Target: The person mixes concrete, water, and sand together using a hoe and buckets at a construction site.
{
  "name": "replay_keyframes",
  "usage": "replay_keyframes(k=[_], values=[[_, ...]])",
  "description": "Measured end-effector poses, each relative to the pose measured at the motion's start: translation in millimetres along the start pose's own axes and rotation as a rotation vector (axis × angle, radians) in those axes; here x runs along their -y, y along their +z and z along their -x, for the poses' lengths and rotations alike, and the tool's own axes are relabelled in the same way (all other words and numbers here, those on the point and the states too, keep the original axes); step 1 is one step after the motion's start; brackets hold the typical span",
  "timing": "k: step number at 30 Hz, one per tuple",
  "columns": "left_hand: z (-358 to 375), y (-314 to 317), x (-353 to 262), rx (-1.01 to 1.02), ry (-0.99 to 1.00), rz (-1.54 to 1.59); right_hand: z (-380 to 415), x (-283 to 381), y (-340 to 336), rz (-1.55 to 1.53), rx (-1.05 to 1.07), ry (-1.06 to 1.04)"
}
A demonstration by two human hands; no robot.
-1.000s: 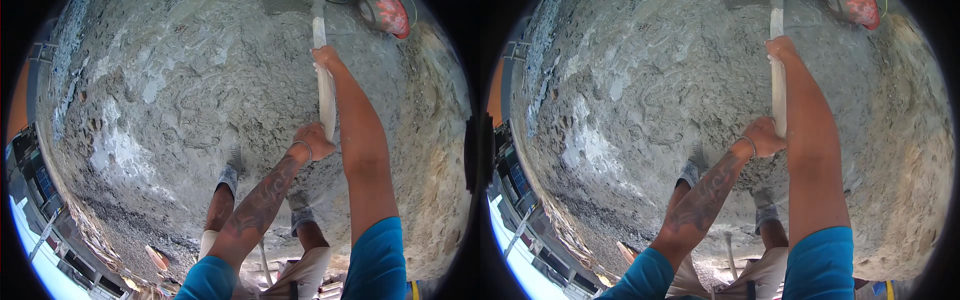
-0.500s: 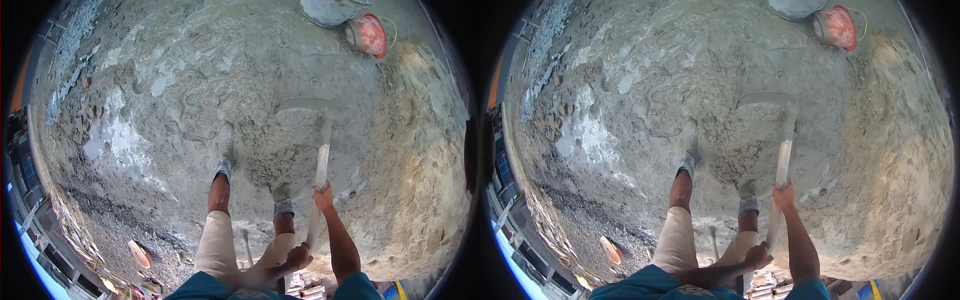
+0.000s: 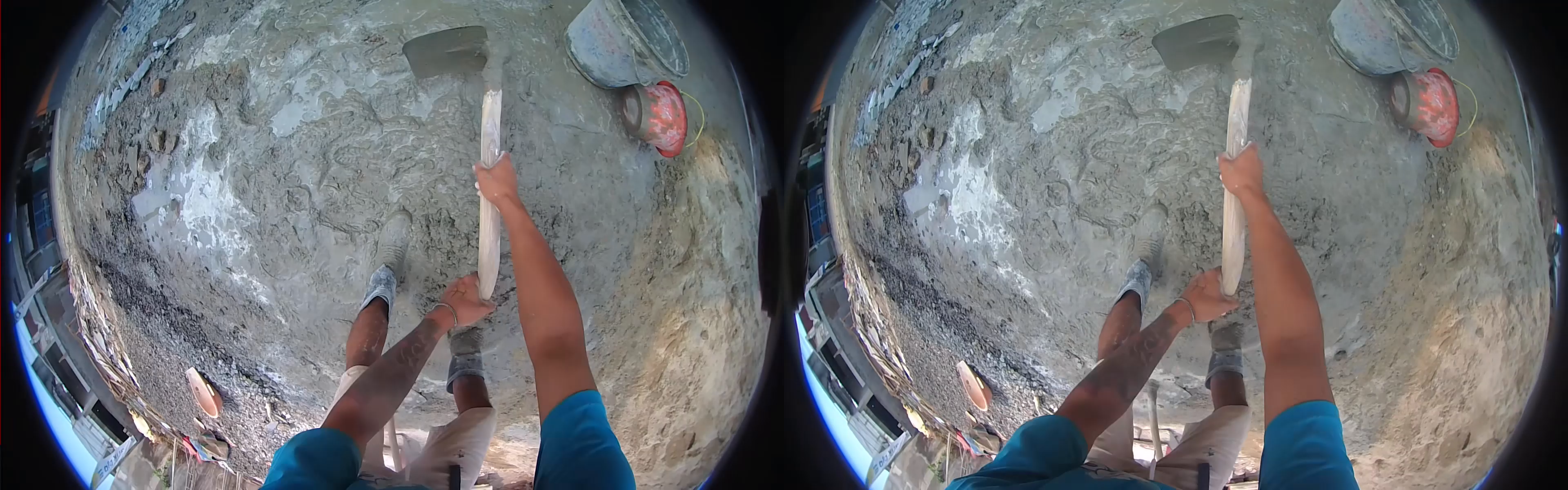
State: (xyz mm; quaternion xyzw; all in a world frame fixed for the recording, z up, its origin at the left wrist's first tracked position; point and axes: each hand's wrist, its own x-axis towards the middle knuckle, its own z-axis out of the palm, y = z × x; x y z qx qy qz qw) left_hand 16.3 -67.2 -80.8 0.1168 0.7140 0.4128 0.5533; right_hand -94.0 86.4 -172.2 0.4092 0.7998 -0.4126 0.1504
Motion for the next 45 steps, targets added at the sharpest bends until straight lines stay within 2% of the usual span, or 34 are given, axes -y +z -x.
replay_keyframes(k=[2, 3, 4, 6, 8, 9, 12, 14, 15, 16, 17, 18, 19, 20, 21, 22, 23, 25, 26, 27, 29, 33, 34, 35, 36, 37, 39, 41, 45], values=[[-22.0, -37.1, -13.2, 0.157, -0.166, 0.26, -37.5, 28.2, 6.3, 0.131, 0.076, 0.081], [-17.4, -34.6, -5.9, 0.149, -0.194, 0.257, -41.6, 30.5, 10.7, 0.18, 0.125, 0.114], [-13.4, -22.3, -3.8, 0.199, -0.222, 0.394, -31.6, 26.0, 17.6, 0.184, 0.145, 0.118], [7.3, 13.9, -9.0, 0.265, -0.246, 0.647, -0.1, 5.4, 11.5, 0.385, 0.116, 0.097], [27.9, 48.0, -13.6, 0.29, -0.274, 0.632, 30.9, -21.7, 0.4, 0.392, 0.184, 0.195], [39.2, 62.4, -13.7, 0.279, -0.283, 0.547, 46.3, -34.1, -6.4, 0.422, 0.219, 0.196], [66.6, 113.7, -12.4, 0.333, -0.321, 0.561, 93.3, -79.7, -26.7, 0.436, 0.177, 0.137], [83.5, 171.8, -16.1, 0.215, -0.316, 0.432, 128.5, -101.3, -60.3, 0.281, 0.239, 0.184], [99.1, 183.0, -37.2, 0.142, -0.247, 0.267, 154.1, -106.9, -82.2, 0.189, 0.261, 0.226], [108.9, 211.7, -42.4, 0.216, -0.337, 0.229, 178.2, -111.9, -99.7, 0.092, 0.275, 0.258], [127.3, 254.0, -36.6, 0.085, -0.233, 0.202, 198.9, -135.5, -112.4, -0.043, 0.288, 0.274], [150.0, 267.6, -56.6, 0.084, -0.3, 0.185, 222.9, -147.0, -129.9, -0.089, 0.319, 0.292], [167.6, 297.4, -56.6, 0.231, -0.367, 0.209, 247.2, -166.9, -142.1, -0.076, 0.287, 0.252], [189.8, 322.6, -60.5, 0.266, -0.38, 0.226, 271.0, -179.7, -155.7, -0.06, 0.276, 0.255], [207.3, 327.7, -74.4, 0.349, -0.445, 0.248, 292.0, -177.6, -170.1, -0.117, 0.297, 0.377], [227.2, 352.8, -74.6, 0.34, -0.429, 0.278, 310.1, -195.6, -177.8, -0.159, 0.283, 0.35], [242.3, 371.1, -77.2, 0.338, -0.418, 0.309, 320.6, -182.7, -183.5, -0.18, 0.27, 0.383], [251.9, 366.5, -77.5, 0.263, -0.392, 0.277, 327.4, -161.6, -185.2, -0.183, 0.254, 0.443], [257.6, 363.5, -79.0, 0.181, -0.353, 0.222, 321.2, -159.4, -179.2, -0.147, 0.269, 0.402], [232.9, 277.6, -95.2, 0.371, -0.441, 0.368, 303.3, -149.8, -169.6, -0.117, 0.289, 0.335], [199.3, 229.4, -77.6, 0.258, -0.406, 0.324, 256.0, -102.8, -128.2, -0.138, 0.295, 0.29], [112.5, 110.4, -21.1, -0.145, -0.311, 0.241, 149.7, 14.9, -12.7, -0.097, 0.376, 0.118], [92.1, 79.6, -5.0, -0.3, -0.233, 0.231, 123.1, 39.5, 19.7, -0.139, 0.433, 0.045], [71.5, 41.0, 10.7, -0.316, -0.264, 0.216, 99.0, 65.4, 51.5, -0.122, 0.453, -0.028], [54.4, 7.1, 23.1, -0.464, -0.208, 0.255, 73.0, 82.4, 83.9, -0.071, 0.476, -0.154], [42.1, -38.3, 28.8, -0.395, -0.23, 0.328, 62.8, 117.8, 106.3, -0.016, 0.448, -0.163], [18.6, -91.9, 46.8, -0.396, -0.253, 0.527, 25.8, 148.6, 156.1, -0.004, 0.569, -0.301], [26.7, -144.4, 35.0, -0.288, -0.256, 0.757, 23.3, 184.3, 179.5, 0.195, 0.55, -0.261], [36.5, -127.6, 52.9, -0.252, -0.268, 0.857, 26.3, 159.3, 207.4, 0.366, 0.487, -0.286]])
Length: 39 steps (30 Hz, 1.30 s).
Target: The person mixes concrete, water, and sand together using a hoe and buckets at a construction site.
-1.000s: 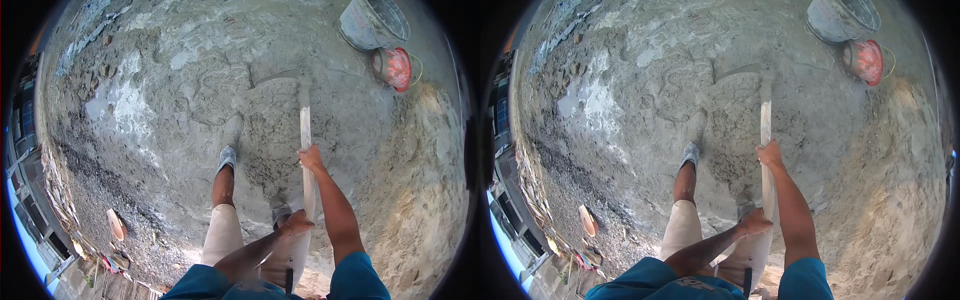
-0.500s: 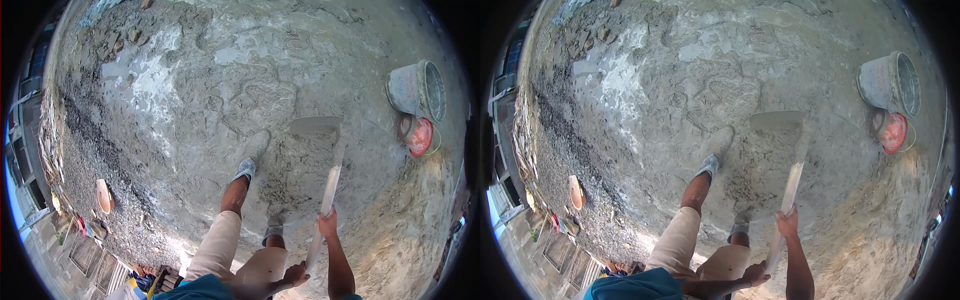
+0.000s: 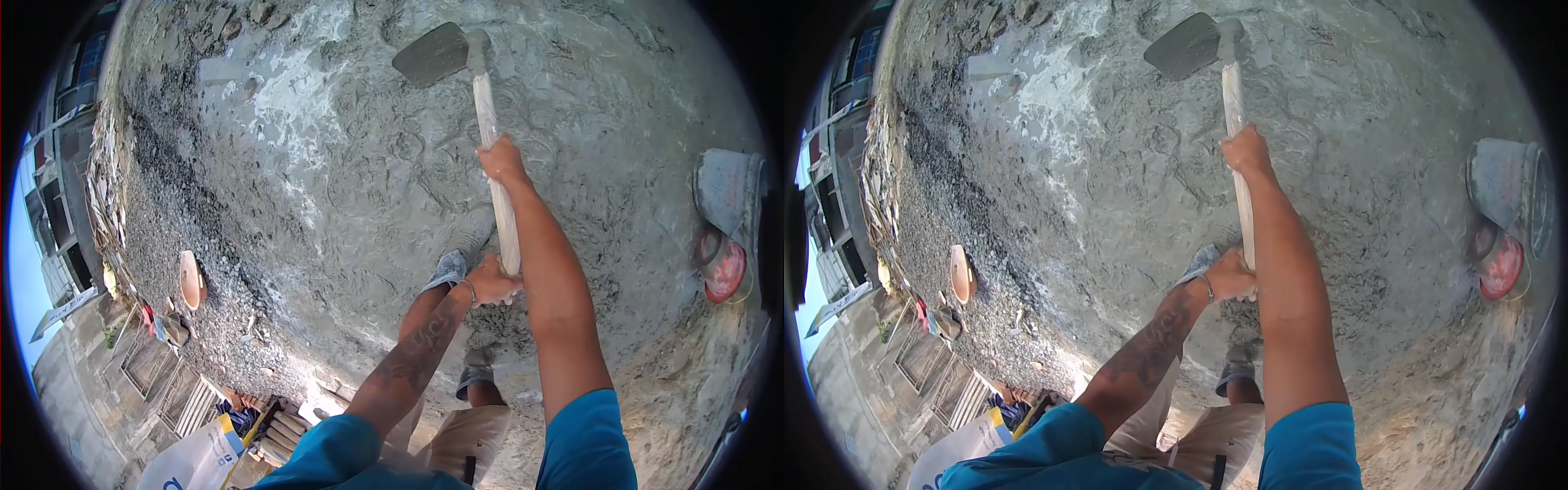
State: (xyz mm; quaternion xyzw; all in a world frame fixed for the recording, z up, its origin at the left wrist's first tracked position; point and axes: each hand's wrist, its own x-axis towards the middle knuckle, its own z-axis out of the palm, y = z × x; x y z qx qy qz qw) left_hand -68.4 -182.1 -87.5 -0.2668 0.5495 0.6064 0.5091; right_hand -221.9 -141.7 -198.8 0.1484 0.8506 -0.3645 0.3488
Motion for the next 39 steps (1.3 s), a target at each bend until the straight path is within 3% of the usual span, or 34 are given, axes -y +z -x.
replay_keyframes(k=[3, 7, 13, 16, 20, 22, 24, 26, 29, 31, 34, 37, 39], values=[[21.6, 30.1, 31.9, 0.128, -0.078, 0.02, 50.9, -25.8, -10.7, 0.103, 0.027, 0.141], [32.6, 78.9, 78.4, 0.215, -0.015, 0.095, 92.9, -87.4, -15.2, 0.122, -0.035, 0.178], [79.3, 170.0, 125.1, 0.278, -0.075, 0.077, 188.1, -170.6, -35.2, 0.157, 0.004, 0.219], [91.5, 232.0, 210.0, 0.243, 0.022, 0.016, 256.8, -215.4, -43.0, -0.116, 0.02, 0.276], [170.8, 259.6, 234.4, 0.25, 0.031, -0.423, 361.8, -246.8, -50.1, -0.409, -0.053, 0.431], [202.2, 291.1, 278.9, 0.276, 0.007, -0.451, 409.9, -293.4, -48.6, -0.389, -0.097, 0.362], [242.7, 309.2, 290.9, 0.357, -0.08, -0.467, 459.6, -301.6, -58.1, -0.373, -0.128, 0.382], [275.2, 305.4, 288.0, 0.44, -0.089, -0.447, 485.6, -251.4, -71.9, -0.401, -0.195, 0.32], [269.3, 273.6, 253.3, 0.453, -0.139, -0.5, 466.5, -244.2, -68.5, -0.533, -0.192, 0.448], [227.8, 233.4, 210.2, 0.37, -0.115, -0.544, 405.9, -211.8, -68.6, -0.546, -0.197, 0.454], [128.8, 180.0, 175.7, 0.137, 0.027, -0.626, 279.9, -173.9, -59.2, -0.54, -0.205, 0.246], [39.9, 106.5, 86.5, -0.12, 0.27, -0.619, 139.3, -113.0, -64.7, -0.462, -0.201, 0.114], [-9.5, 74.9, 33.0, -0.025, 0.122, -0.428, 73.4, -81.6, -73.7, -0.404, -0.201, 0.048]])
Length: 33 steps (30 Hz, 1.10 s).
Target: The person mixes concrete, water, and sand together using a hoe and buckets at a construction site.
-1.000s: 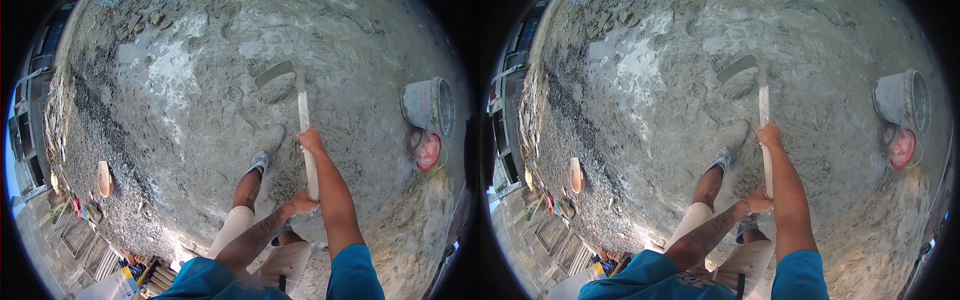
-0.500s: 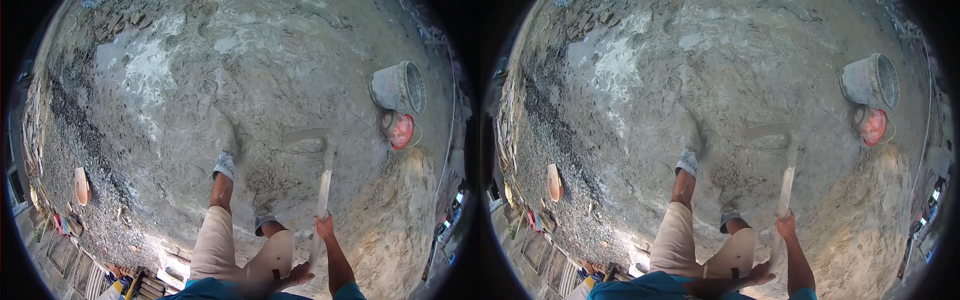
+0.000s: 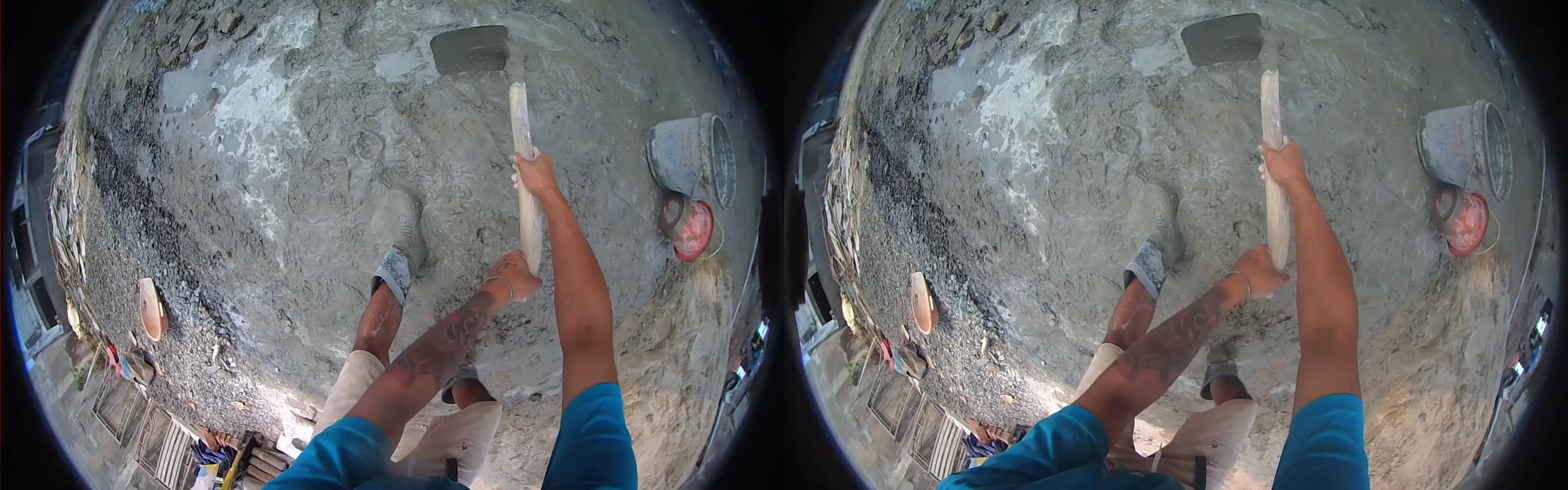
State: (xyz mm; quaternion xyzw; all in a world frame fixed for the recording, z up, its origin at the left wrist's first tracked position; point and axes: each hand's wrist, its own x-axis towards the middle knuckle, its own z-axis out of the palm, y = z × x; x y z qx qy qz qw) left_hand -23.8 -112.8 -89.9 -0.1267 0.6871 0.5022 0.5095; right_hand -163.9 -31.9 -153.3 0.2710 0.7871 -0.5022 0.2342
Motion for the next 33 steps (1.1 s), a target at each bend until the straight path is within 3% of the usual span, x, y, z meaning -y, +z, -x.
replay_keyframes(k=[1, 3, 5, 6, 9, 13, 15, 17, 19, 22, 24, 26, 27, 29, 31, 33], values=[[-13.0, -26.3, -22.6, 0.21, -0.09, 0.05, -22.4, 13.8, 3.9, 0.13, 0.019, 0.037], [-3.5, -49.7, -48.0, 0.317, -0.062, 0.094, -44.9, 21.1, 7.9, 0.447, 0.033, 0.011], [10.1, -37.4, -34.8, 0.341, -0.089, 0.135, -25.5, 0.6, 10.8, 0.56, -0.019, -0.035], [18.0, -25.3, -31.8, 0.361, -0.09, 0.18, -13.2, -8.2, 5.4, 0.686, -0.084, -0.102], [28.8, 50.5, 14.0, 0.355, -0.108, 0.232, 36.0, -60.0, -24.1, 0.565, 0.005, 0.07], [69.6, 137.7, 47.6, 0.412, -0.094, 0.181, 101.7, -153.3, -63.3, 0.712, -0.094, -0.048], [96.7, 171.8, 64.7, 0.416, -0.093, 0.124, 132.6, -205.5, -78.6, 0.326, -0.002, 0.235], [122.0, 212.8, 98.1, 0.303, 0.053, -0.133, 190.4, -225.2, -92.7, 0.171, -0.051, 0.261], [174.8, 244.8, 97.1, 0.438, -0.092, -0.132, 264.1, -228.1, -115.7, 0.032, -0.048, 0.297], [249.9, 311.4, 112.5, 0.195, -0.068, -0.222, 349.1, -234.4, -148.4, -0.06, -0.034, 0.304], [284.2, 332.9, 121.4, 0.3, -0.105, -0.155, 395.9, -225.1, -160.5, 0.016, -0.023, 0.353], [312.1, 334.0, 127.4, 0.312, -0.069, -0.091, 419.2, -250.2, -162.5, 0.141, -0.052, 0.187], [318.2, 326.5, 126.7, 0.351, -0.075, -0.086, 426.0, -242.4, -156.1, 0.155, -0.036, 0.182], [316.9, 305.0, 129.0, 0.391, -0.073, -0.052, 416.3, -229.4, -133.2, 0.198, -0.07, -0.037], [299.3, 291.0, 133.2, 0.333, -0.107, -0.053, 396.2, -221.9, -117.2, 0.148, -0.036, 0.079], [267.6, 250.9, 120.9, 0.213, -0.143, -0.033, 347.4, -166.9, -78.8, 0.105, 0.035, 0.163]])
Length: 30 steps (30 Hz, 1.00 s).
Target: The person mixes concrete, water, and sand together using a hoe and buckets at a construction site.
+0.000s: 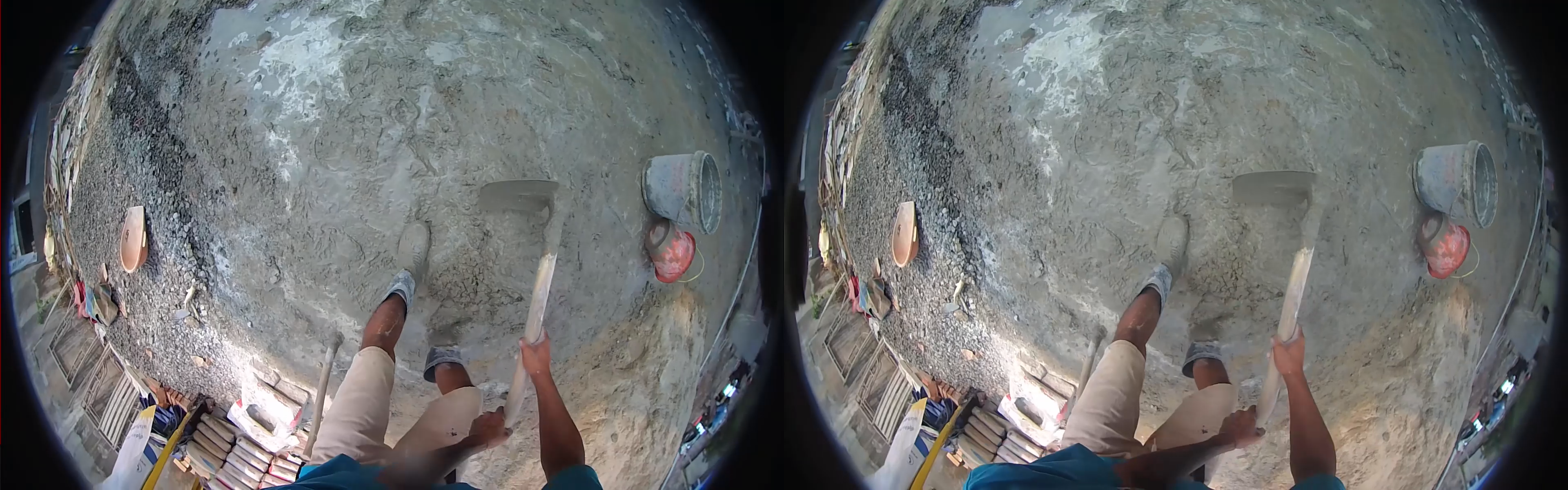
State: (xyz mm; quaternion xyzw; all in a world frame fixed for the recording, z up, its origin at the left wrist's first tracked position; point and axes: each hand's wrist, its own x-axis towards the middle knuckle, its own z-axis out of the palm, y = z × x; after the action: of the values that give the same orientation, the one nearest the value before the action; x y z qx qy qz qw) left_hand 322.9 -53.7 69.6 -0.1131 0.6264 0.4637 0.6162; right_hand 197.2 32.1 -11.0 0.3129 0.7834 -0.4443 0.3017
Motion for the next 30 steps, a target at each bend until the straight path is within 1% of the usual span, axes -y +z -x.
replay_keyframes(k=[1, 2, 3, 4, 5, 6, 7, 8, 9, 10, 11, 12, 13, 14, 15, 16, 18, 19, 21, 23, 25, 27, 29, 30], values=[[-8.9, -33.6, -7.5, -0.105, 0.057, 0.055, -26.2, 25.5, 17.9, 0.004, 0.041, -0.014], [-28.9, -57.2, -8.2, -0.191, 0.039, 0.057, -58.5, 46.5, 38.7, 0.005, 0.097, 0.0], [-42.1, -100.5, -15.7, -0.204, 0.005, 0.099, -86.0, 73.4, 63.3, -0.034, 0.128, -0.027], [-73.2, -122.4, -6.0, -0.293, 0.011, 0.053, -117.1, 94.2, 88.5, -0.038, 0.158, -0.101], [-89.5, -159.1, -7.6, -0.37, 0.038, 0.016, -146.6, 118.8, 114.2, -0.006, 0.173, -0.154], [-96.5, -205.5, -16.2, -0.391, 0.021, 0.023, -174.9, 145.8, 137.5, 0.02, 0.214, -0.185], [-101.1, -245.1, -26.8, -0.445, 0.004, 0.022, -200.7, 172.8, 159.4, 0.042, 0.202, -0.202], [-118.1, -275.0, -28.6, -0.54, 0.037, -0.033, -224.5, 198.2, 177.4, 0.13, 0.183, -0.245], [-138.6, -304.3, -28.3, -0.483, 0.084, 0.114, -248.2, 216.7, 190.8, 0.209, 0.194, -0.327], [-132.6, -336.4, -43.3, -0.357, 0.084, 0.251, -262.0, 236.5, 198.7, 0.242, 0.239, -0.288], [-115.7, -358.7, -61.7, -0.236, 0.085, 0.388, -274.8, 255.5, 200.9, 0.406, 0.243, -0.281], [-110.1, -360.1, -67.3, -0.226, 0.073, 0.395, -283.5, 262.7, 203.0, 0.57, 0.249, -0.281], [-104.4, -359.6, -72.8, -0.192, 0.086, 0.453, -280.9, 255.4, 201.8, 0.578, 0.256, -0.269], [-101.1, -356.6, -79.3, -0.16, 0.111, 0.514, -275.8, 250.0, 194.3, 0.629, 0.178, -0.299], [-112.8, -339.2, -76.0, -0.1, 0.131, 0.561, -273.0, 246.5, 184.6, 0.682, 0.095, -0.341], [-109.0, -322.8, -81.7, -0.092, 0.142, 0.569, -267.8, 234.5, 172.2, 0.738, 0.111, -0.318], [-99.4, -289.7, -94.7, -0.042, 0.079, 0.599, -254.5, 205.8, 142.2, 0.813, 0.131, -0.262], [-100.2, -267.9, -94.5, -0.021, 0.088, 0.612, -244.6, 190.1, 129.3, 0.833, 0.149, -0.226], [-98.0, -231.9, -91.9, 0.028, 0.119, 0.673, -216.2, 165.5, 109.6, 0.866, 0.102, -0.19], [-88.4, -194.7, -90.8, 0.084, 0.127, 0.701, -192.6, 135.8, 86.2, 0.855, 0.105, -0.117], [-79.9, -155.1, -95.5, 0.132, 0.052, 0.628, -169.9, 98.8, 57.0, 0.792, 0.122, -0.047], [-77.1, -114.3, -95.0, 0.127, 0.063, 0.611, -142.4, 64.2, 27.3, 0.779, 0.092, -0.054], [-71.2, -56.1, -79.7, 0.157, 0.043, 0.59, -124.8, 16.1, -1.2, 0.606, 0.091, 0.015], [-74.4, -28.3, -71.7, 0.112, 0.039, 0.501, -103.2, 12.4, -15.5, 0.518, 0.097, 0.068]])
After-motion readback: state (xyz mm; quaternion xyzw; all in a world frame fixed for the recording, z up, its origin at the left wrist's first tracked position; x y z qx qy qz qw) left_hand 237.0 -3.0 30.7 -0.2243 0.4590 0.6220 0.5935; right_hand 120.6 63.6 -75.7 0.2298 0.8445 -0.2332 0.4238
